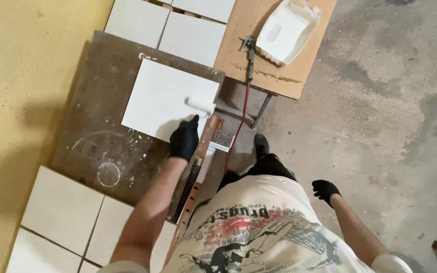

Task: The person picks up a white rectangular panel and places it on a workbench. They use a paint roller to apply white paint to the panel's surface, reloading the roller from a paint tray as needed. After painting, the person moves the panel to a drying rack.

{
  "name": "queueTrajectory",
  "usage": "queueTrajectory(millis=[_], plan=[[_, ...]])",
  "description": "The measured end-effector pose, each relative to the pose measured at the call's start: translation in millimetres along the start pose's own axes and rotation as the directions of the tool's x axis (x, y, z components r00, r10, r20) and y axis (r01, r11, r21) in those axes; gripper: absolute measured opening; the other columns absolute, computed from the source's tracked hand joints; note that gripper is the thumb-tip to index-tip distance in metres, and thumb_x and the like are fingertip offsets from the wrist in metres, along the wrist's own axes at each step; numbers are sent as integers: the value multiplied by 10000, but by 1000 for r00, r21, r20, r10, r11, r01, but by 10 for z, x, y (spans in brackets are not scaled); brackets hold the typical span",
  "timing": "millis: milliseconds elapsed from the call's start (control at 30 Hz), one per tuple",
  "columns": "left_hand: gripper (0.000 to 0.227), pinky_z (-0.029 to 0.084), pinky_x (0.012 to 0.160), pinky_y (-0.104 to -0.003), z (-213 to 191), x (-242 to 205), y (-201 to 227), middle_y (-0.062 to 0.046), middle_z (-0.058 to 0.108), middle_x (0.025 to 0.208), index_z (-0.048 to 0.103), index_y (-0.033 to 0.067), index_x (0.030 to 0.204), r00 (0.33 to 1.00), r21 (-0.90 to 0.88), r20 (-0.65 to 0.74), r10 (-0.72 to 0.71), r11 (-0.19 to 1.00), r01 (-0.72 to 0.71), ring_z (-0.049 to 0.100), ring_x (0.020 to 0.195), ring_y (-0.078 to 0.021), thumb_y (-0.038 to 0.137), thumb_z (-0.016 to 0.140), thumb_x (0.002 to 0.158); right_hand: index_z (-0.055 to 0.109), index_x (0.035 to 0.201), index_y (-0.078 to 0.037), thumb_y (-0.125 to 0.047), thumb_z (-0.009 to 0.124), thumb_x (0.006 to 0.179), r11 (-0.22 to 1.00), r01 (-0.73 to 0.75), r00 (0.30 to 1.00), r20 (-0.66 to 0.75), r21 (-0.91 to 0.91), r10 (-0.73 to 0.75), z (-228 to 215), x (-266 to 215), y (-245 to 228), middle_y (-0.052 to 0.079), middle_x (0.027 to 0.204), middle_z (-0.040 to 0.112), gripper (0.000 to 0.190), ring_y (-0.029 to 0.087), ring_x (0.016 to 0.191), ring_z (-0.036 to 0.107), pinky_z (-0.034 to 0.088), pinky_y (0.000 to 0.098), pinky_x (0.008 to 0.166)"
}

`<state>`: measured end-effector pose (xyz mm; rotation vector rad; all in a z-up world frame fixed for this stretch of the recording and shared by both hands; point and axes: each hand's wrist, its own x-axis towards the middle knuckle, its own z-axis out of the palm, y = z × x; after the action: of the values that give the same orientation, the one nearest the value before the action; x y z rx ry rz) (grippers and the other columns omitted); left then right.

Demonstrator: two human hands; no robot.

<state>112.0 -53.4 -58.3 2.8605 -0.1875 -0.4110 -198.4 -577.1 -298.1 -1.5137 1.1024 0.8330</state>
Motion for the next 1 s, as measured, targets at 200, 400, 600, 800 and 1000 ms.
queueTrajectory(millis=[200,400,600,800,1000], plan=[[439,629,780,-522,139,612,163,-161,667,1020,564,247,1479,998,-6,-55,-12,1000,12,762,911,-378,188,468,1055,668,1312,21,-290,707,955,1000,16,1000,-16,3,-16,-110,-11,24,336,1105,728,475,442,883,739,582,461,717],[429,619,820,-536,21,658,185,-186,679,1044,571,236,1479,999,-5,-19,-38,999,38,758,940,-392,199,467,1064,662,1316,26,-306,726,946,999,44,999,-14,13,-44,-98,19,-8,326,1089,731,501,432,864,738,584,450,715],[441,624,811,-525,-45,608,181,-182,682,1043,578,228,1472,997,32,-62,-39,999,41,760,930,-386,160,474,1049,671,1294,28,-299,740,937,997,78,997,-14,28,-78,-94,47,-172,308,1045,739,489,410,819,740,589,435,681],[434,627,796,-523,15,800,217,-186,686,1036,588,220,1458,997,12,-67,-43,999,44,763,926,-384,159,473,1044,667,1301,13,-322,754,926,998,67,998,15,9,-67,-65,99,-115,291,1038,737,510,412,840,740,586,445,714],[448,631,795,-511,-52,765,253,-180,681,1041,575,229,1476,999,61,-37,-29,998,31,765,931,-375,157,485,1042,654,1306,27,-314,762,925,994,100,995,13,51,-101,-69,194,-201,277,1021,736,522,397,818,737,582,427,691]])
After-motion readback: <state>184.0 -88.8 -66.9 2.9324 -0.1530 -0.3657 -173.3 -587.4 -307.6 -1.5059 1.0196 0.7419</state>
